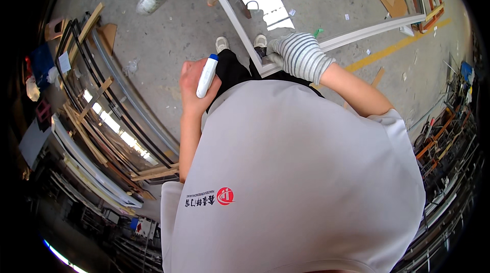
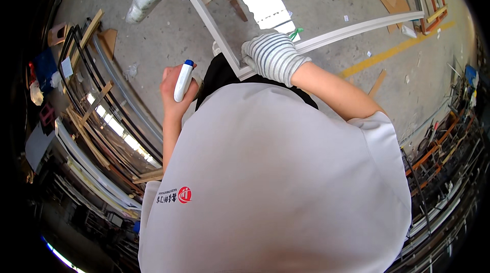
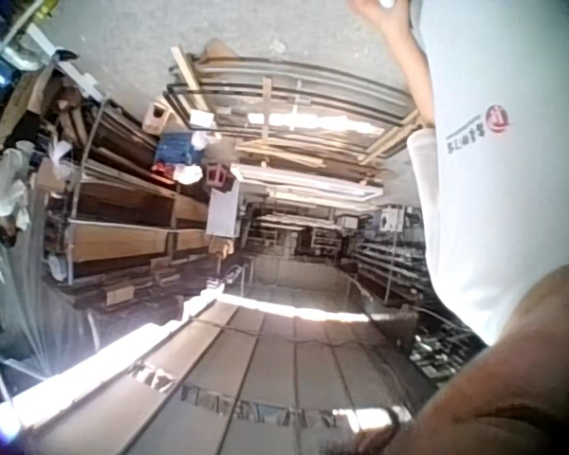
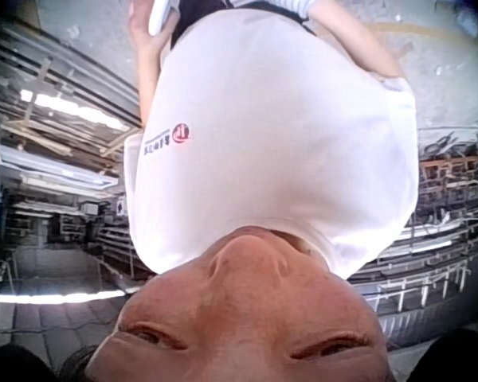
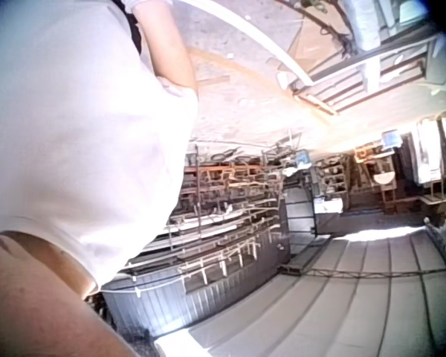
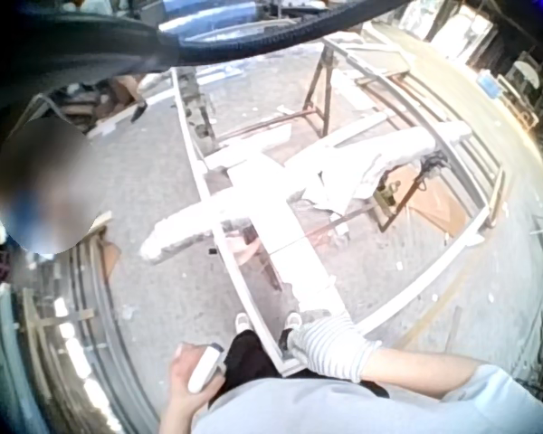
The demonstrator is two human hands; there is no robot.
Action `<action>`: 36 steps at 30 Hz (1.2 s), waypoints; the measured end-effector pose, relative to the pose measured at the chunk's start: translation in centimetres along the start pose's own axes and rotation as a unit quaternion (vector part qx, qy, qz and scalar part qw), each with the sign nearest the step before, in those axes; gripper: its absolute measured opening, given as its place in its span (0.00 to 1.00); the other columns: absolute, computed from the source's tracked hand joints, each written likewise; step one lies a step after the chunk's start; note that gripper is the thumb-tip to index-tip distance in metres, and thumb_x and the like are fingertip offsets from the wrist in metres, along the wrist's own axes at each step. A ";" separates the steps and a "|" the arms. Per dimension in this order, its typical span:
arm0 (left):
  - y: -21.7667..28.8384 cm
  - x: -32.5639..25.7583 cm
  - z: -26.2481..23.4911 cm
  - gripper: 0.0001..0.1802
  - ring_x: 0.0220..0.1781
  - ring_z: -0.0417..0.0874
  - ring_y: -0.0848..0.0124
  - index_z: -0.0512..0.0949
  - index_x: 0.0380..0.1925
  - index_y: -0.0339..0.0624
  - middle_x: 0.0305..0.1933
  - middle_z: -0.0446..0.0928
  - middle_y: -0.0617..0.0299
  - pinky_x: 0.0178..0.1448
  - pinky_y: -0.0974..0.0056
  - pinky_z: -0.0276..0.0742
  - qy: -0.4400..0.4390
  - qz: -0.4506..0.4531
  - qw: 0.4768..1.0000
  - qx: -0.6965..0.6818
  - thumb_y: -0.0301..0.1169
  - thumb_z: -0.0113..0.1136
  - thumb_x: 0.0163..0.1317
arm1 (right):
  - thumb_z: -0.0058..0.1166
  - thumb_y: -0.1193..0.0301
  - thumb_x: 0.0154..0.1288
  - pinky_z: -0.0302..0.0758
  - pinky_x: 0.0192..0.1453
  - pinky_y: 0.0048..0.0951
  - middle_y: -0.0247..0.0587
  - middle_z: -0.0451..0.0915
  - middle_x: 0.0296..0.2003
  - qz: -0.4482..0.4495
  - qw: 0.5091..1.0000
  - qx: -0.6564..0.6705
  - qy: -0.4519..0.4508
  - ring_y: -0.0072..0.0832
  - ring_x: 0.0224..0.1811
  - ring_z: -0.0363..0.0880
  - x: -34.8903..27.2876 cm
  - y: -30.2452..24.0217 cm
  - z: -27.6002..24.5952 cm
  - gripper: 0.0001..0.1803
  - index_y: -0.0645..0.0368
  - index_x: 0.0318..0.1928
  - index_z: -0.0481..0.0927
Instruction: The person cleans a glass pane within a metal frame by spraying liquid from a trigger bottle and wiping the surface with a cloth.
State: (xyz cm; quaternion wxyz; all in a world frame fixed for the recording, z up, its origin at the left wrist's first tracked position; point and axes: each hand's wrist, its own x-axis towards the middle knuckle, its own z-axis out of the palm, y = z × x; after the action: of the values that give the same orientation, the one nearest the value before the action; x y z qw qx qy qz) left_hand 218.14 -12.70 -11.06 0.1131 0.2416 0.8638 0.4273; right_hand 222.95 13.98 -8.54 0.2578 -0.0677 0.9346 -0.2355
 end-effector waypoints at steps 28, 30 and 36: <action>-0.1 -0.3 0.2 0.18 0.35 0.73 0.60 0.80 0.38 0.40 0.31 0.79 0.59 0.42 0.60 0.73 -0.010 -0.001 1.000 0.002 0.22 0.60 0.41 | 0.57 0.69 0.57 0.74 0.49 0.36 0.35 0.82 0.32 -0.180 0.978 0.105 0.008 0.36 0.40 0.79 1.2 3.0 -0.1 0.05 0.52 0.34 0.83; -0.1 -0.4 0.3 0.18 0.35 0.73 0.61 0.80 0.38 0.40 0.30 0.79 0.59 0.42 0.60 0.73 -0.008 -0.002 1.000 0.003 0.22 0.60 0.41 | 0.58 0.70 0.56 0.74 0.49 0.36 0.34 0.82 0.32 -0.198 0.969 0.142 0.033 0.35 0.39 0.79 1.3 3.3 -0.3 0.04 0.52 0.32 0.84; 0.1 -0.3 0.4 0.19 0.34 0.73 0.61 0.80 0.38 0.40 0.30 0.78 0.59 0.41 0.60 0.73 -0.004 -0.003 1.000 0.001 0.21 0.60 0.41 | 0.56 0.65 0.58 0.74 0.49 0.37 0.33 0.82 0.32 -0.180 0.983 -0.014 0.032 0.35 0.39 0.79 1.7 2.5 0.3 0.06 0.50 0.33 0.84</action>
State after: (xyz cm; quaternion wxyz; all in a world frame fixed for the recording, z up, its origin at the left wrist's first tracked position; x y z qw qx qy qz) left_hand 218.59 -12.54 -11.21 0.1176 0.2411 0.8646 0.4249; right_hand 221.61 15.59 -10.70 0.1807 -0.2305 0.9181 -0.2671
